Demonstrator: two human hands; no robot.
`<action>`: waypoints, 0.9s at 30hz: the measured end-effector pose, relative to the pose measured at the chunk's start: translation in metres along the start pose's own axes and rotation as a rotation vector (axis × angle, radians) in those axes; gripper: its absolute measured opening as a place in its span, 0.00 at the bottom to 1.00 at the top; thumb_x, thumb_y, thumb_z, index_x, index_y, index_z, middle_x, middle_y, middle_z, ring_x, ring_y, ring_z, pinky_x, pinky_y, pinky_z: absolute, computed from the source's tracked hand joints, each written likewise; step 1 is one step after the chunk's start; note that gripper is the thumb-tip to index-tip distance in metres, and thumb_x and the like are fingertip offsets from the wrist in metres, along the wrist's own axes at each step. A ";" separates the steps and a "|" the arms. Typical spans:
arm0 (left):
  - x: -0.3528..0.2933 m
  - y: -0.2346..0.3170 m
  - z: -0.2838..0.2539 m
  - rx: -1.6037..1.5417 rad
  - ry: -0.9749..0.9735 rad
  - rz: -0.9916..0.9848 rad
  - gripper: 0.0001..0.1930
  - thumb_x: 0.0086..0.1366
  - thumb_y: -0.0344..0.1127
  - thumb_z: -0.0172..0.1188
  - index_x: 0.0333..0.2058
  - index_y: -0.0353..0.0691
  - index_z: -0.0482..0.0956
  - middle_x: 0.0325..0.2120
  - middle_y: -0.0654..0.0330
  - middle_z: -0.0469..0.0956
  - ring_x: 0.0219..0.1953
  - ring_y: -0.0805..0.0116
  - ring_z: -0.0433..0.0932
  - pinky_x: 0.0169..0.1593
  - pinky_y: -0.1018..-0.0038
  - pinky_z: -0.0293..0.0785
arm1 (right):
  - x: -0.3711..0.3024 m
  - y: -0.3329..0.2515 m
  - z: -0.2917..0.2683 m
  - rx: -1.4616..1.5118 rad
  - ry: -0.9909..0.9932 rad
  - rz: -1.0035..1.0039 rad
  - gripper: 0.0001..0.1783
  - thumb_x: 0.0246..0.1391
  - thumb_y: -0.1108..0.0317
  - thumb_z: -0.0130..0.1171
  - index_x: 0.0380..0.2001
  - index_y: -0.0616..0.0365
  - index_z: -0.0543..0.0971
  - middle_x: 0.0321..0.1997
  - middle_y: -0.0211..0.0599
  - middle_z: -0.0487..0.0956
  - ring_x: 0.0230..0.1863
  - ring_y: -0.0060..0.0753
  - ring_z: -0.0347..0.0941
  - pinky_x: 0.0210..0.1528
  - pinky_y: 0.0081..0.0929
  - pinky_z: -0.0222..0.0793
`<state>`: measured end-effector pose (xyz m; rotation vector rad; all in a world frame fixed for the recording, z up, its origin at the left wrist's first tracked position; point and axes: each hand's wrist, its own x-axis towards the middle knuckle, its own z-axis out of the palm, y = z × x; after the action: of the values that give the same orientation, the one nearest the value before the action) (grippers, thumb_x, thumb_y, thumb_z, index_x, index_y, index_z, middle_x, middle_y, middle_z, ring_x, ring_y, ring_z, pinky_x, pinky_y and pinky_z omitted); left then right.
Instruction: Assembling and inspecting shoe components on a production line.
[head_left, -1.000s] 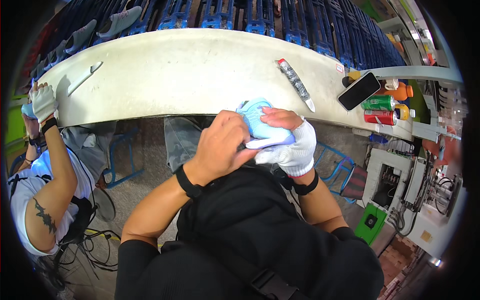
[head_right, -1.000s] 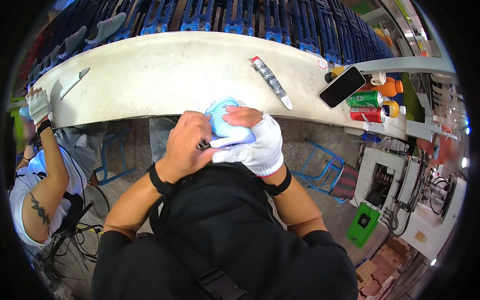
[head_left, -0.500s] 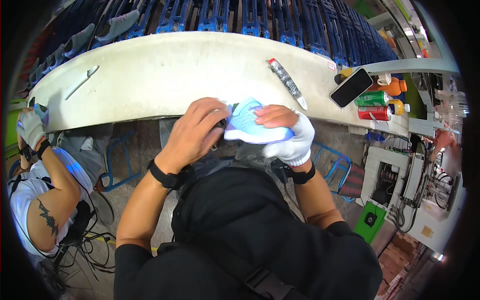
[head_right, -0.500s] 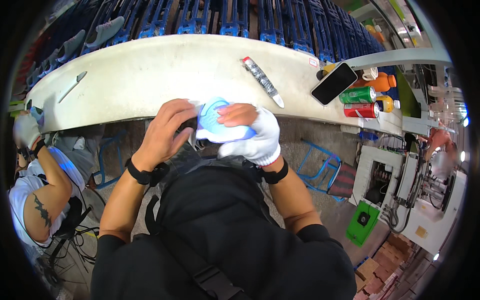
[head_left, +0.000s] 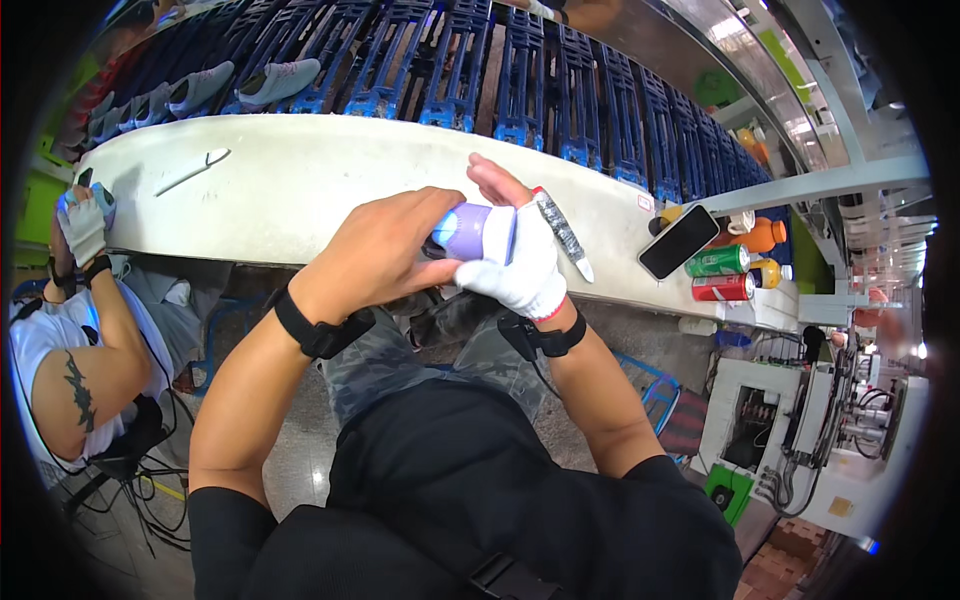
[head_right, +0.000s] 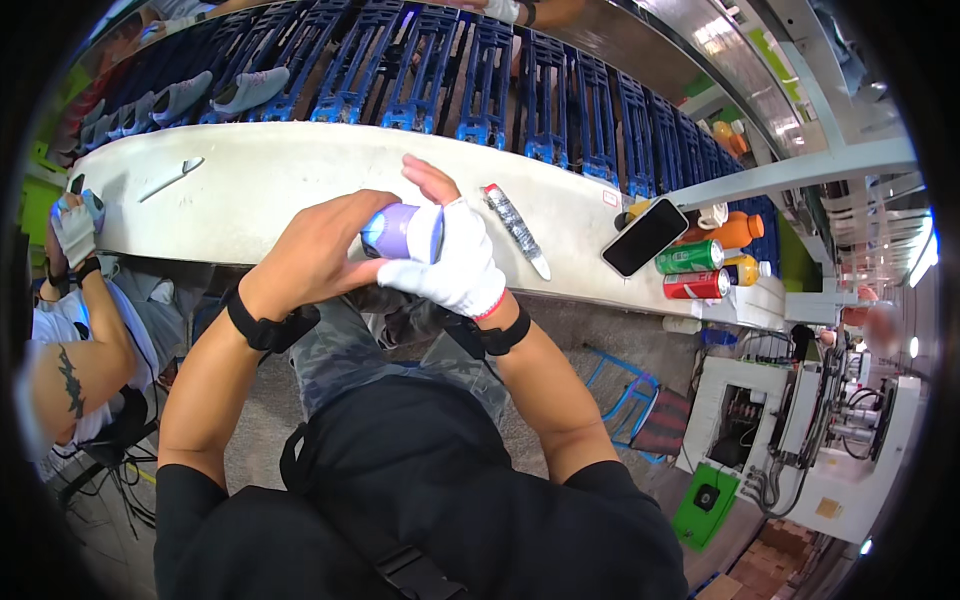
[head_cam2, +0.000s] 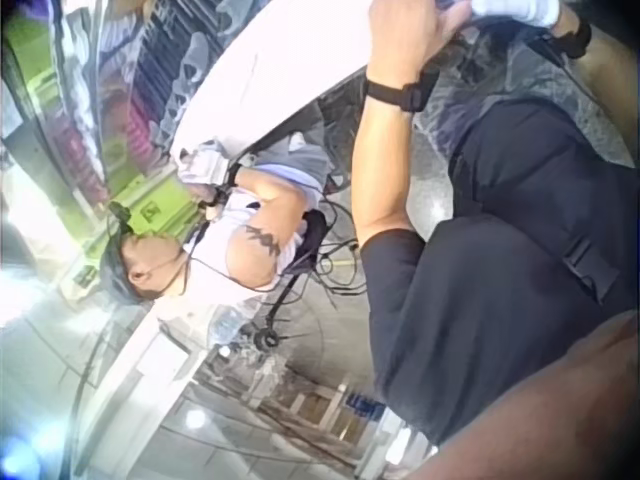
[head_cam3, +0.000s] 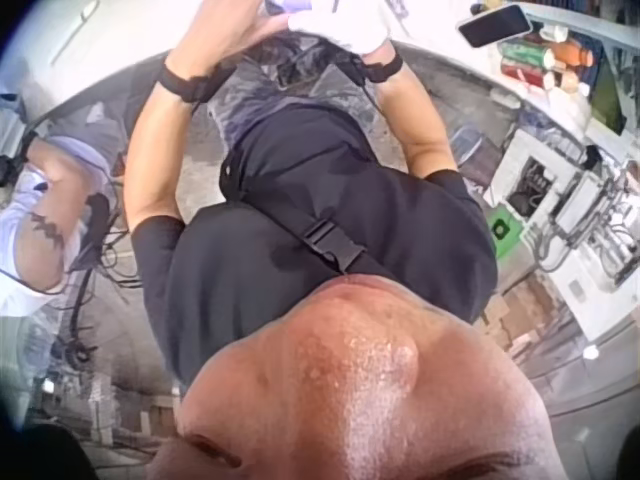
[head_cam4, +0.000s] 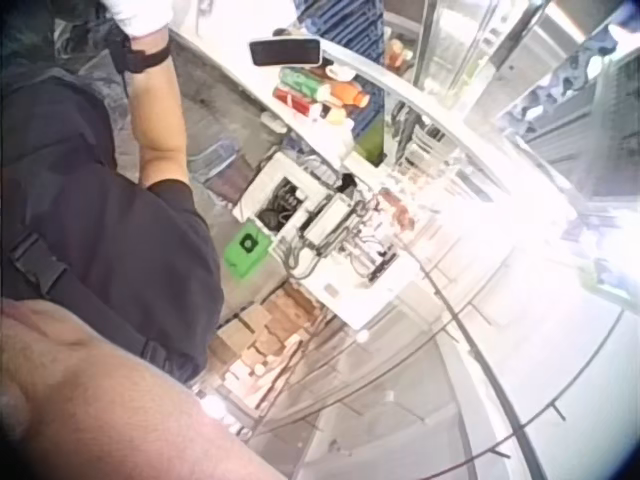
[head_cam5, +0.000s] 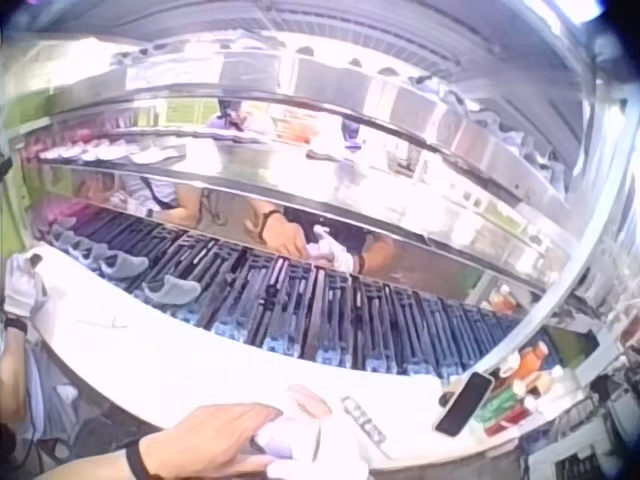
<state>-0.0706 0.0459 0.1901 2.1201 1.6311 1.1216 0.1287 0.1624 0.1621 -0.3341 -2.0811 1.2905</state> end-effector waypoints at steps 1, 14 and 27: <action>0.006 0.000 0.000 0.001 0.009 -0.002 0.34 0.56 0.46 0.80 0.57 0.38 0.76 0.46 0.46 0.84 0.45 0.40 0.84 0.47 0.52 0.81 | 0.004 0.006 0.004 0.050 0.057 0.028 0.47 0.55 0.50 0.81 0.71 0.58 0.72 0.72 0.49 0.78 0.74 0.46 0.74 0.77 0.42 0.67; 0.044 0.000 -0.003 0.054 -0.270 -0.352 0.32 0.56 0.47 0.83 0.51 0.36 0.78 0.37 0.41 0.87 0.43 0.34 0.85 0.47 0.50 0.80 | 0.010 0.017 0.010 0.340 0.284 0.140 0.19 0.82 0.53 0.50 0.61 0.56 0.71 0.52 0.35 0.74 0.53 0.27 0.72 0.62 0.32 0.70; 0.054 0.035 0.045 0.164 -0.130 -0.020 0.29 0.56 0.49 0.81 0.46 0.41 0.74 0.35 0.53 0.83 0.41 0.47 0.85 0.43 0.55 0.81 | -0.026 0.015 -0.011 0.314 0.652 0.082 0.17 0.82 0.59 0.44 0.51 0.61 0.77 0.51 0.43 0.81 0.55 0.37 0.77 0.66 0.38 0.72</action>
<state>-0.0096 0.0941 0.2032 2.2185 1.7325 0.8511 0.1540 0.1638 0.1417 -0.6079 -1.3134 1.3080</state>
